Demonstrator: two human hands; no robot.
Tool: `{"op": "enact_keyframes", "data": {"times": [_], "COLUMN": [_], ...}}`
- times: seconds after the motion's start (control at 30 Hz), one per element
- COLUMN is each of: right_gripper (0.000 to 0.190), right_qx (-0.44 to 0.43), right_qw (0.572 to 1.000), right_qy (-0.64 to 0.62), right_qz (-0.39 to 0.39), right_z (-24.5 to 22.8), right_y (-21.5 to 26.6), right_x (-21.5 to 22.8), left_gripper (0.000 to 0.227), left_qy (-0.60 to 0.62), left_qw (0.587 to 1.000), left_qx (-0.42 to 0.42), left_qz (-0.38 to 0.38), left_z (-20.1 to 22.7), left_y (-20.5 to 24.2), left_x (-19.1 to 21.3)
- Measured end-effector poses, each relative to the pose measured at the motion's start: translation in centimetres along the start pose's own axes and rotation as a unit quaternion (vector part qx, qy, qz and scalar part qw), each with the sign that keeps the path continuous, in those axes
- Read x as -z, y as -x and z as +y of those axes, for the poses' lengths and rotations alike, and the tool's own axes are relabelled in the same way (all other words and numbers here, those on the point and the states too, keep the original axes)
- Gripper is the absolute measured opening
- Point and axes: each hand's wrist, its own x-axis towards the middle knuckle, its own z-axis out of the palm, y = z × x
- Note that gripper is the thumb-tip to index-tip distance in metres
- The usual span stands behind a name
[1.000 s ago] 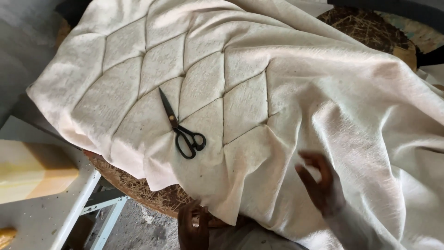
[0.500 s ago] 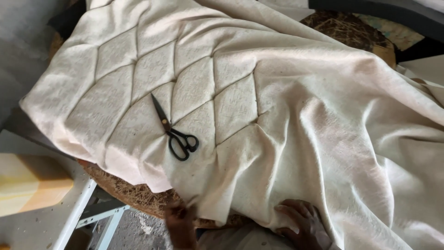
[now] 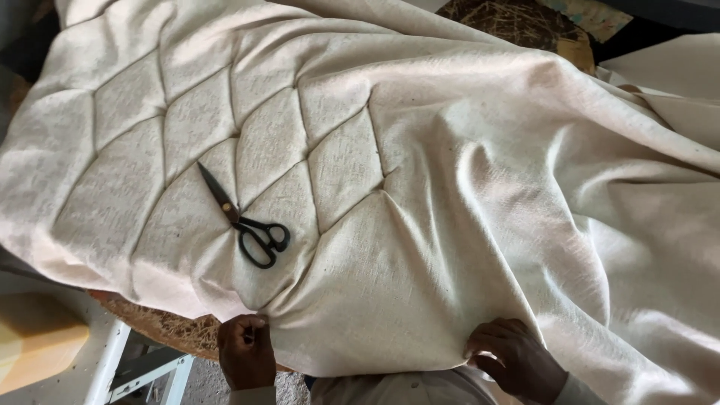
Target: Tucking fabric into pre-cut slits in foam to create a diamond tufted pattern and trimming the excess fabric with scissors.
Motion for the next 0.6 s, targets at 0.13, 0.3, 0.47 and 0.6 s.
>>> {"op": "enact_keyframes", "data": {"times": [0.13, 0.3, 0.47, 0.6], "right_gripper": [0.004, 0.012, 0.031, 0.031], "right_qx": [-0.040, -0.020, -0.155, -0.169], "right_qw": [0.999, 0.999, 0.980, 0.973], "right_qy": [-0.007, 0.022, -0.100, -0.118], "right_qz": [-0.035, -0.043, -0.078, 0.103], "right_z": [-1.0, -0.7, -2.0, -2.0], "right_y": [-0.9, -2.0, -2.1, 1.1], "right_x": [0.7, 0.4, 1.4, 2.4], "left_gripper": [0.006, 0.014, 0.013, 0.009], "left_qy": [-0.129, 0.115, 0.162, 0.113], "left_qw": [0.982, 0.940, 0.876, 0.850], "left_qx": [-0.131, -0.309, -0.355, -0.408], "left_qz": [0.053, -0.088, -0.283, -0.313], "left_z": [3.6, 11.7, 13.9, 12.6], "left_y": [0.5, 2.7, 6.3, 6.5], "left_x": [0.2, -1.3, -6.8, -7.7]}}
